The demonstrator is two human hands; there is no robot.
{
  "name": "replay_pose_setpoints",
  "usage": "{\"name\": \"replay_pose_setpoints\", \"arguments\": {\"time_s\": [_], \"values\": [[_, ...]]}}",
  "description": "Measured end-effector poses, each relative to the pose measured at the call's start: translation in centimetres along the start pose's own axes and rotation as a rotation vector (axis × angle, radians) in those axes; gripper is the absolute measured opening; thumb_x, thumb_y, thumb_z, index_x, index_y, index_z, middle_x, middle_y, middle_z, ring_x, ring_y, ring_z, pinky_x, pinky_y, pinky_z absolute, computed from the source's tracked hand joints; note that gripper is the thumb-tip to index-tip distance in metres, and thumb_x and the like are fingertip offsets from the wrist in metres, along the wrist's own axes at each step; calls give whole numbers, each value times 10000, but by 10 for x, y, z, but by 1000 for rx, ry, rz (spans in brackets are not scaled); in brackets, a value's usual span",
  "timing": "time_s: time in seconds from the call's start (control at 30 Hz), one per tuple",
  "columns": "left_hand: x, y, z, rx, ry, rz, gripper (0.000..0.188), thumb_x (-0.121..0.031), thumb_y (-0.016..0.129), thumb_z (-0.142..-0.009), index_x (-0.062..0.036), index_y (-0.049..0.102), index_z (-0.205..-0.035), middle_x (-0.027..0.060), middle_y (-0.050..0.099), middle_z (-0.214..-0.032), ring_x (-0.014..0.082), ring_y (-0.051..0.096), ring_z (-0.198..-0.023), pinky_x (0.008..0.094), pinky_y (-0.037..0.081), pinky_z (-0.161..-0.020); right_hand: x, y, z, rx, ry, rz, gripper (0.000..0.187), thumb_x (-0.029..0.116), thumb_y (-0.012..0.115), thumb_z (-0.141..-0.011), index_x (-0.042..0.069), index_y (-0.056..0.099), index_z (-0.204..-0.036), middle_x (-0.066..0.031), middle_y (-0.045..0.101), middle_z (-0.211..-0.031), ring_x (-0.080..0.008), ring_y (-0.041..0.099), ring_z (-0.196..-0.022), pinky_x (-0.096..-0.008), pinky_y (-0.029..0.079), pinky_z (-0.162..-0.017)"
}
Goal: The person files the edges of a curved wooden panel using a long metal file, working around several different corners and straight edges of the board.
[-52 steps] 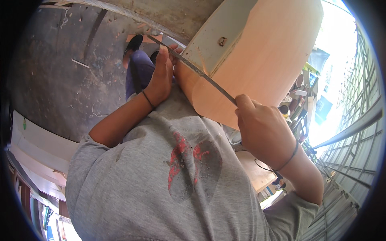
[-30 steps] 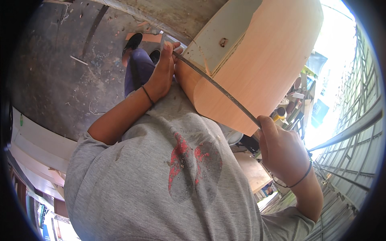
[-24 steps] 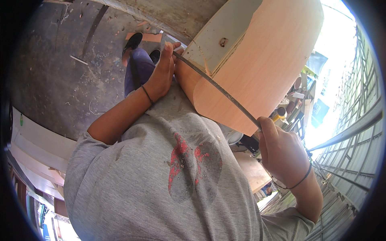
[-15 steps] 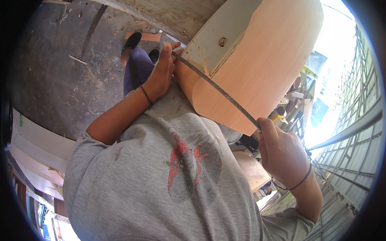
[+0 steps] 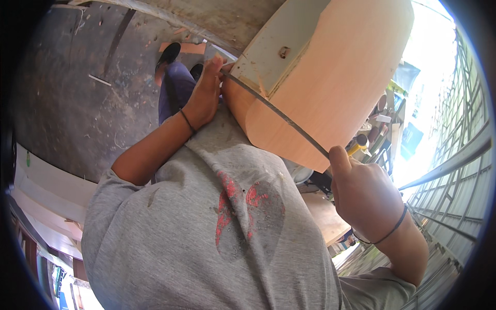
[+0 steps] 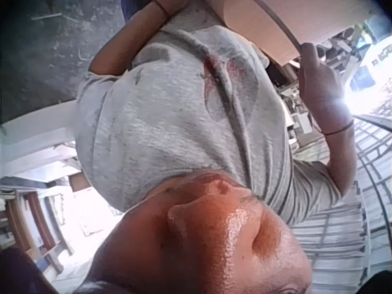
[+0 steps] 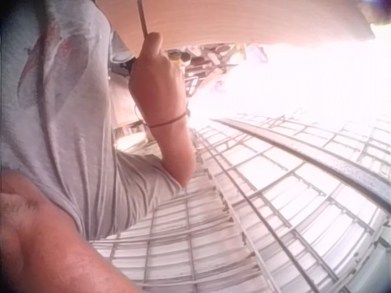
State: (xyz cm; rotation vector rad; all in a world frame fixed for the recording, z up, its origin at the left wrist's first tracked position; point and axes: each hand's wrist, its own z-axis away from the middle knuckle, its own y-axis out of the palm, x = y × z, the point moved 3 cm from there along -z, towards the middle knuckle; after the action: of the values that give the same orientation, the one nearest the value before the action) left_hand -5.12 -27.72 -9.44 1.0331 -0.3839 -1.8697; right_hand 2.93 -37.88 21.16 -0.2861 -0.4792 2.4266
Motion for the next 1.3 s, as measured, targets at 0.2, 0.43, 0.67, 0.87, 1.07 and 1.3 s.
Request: {"name": "replay_pose_setpoints", "arguments": {"time_s": [0.2,0.43,0.67,0.87,1.07,1.3], "values": [[8,-5,-6,-16,-94,-69,728,-655,458,-895,-51,402,-1298,92,564,-1224,168,519,-1112,294,384,-951,6,-3,-3,84,45,-13,206,6,544,-847,-10,392,-986,-173,582,-634,-350,621,-576,-446,479,-533],[14,-8,-14,-6,-55,30,655,-613,447,-914,-28,489,-1208,88,602,-1168,162,534,-1088,285,387,-927,3,7,-15,69,36,43,176,33,533,-868,-13,400,-975,-151,563,-560,-343,623,-551,-432,484,-509],[15,-12,-16,-37,-99,120,663,-565,519,-923,-14,407,-1273,83,530,-1126,166,495,-1080,299,354,-997,6,0,-28,97,75,-30,206,36,517,-895,-46,423,-1059,-208,588,-591,-399,626,-598,-476,486,-587],[-8,0,0,29,-109,82,830,-762,338,-881,-76,307,-1347,146,544,-1217,212,499,-1137,355,382,-938,-6,-10,-14,-77,114,-159,522,41,522,-898,97,386,-1398,-204,603,-635,-407,624,-628,-508,461,-607],[8,-9,-3,134,-52,-220,988,-793,383,-843,-65,170,-1475,146,432,-1304,223,426,-1229,344,336,-1008,-15,-8,17,-64,103,-140,515,24,517,-890,96,406,-1387,-198,599,-636,-391,614,-611,-506,451,-611],[-13,8,9,138,13,-314,1138,-723,619,-771,26,118,-1465,151,460,-1227,232,447,-1167,315,317,-1023,-12,-16,24,-11,58,-60,503,26,516,-904,94,387,-1385,-178,579,-587,-364,604,-551,-492,451,-565]]}}
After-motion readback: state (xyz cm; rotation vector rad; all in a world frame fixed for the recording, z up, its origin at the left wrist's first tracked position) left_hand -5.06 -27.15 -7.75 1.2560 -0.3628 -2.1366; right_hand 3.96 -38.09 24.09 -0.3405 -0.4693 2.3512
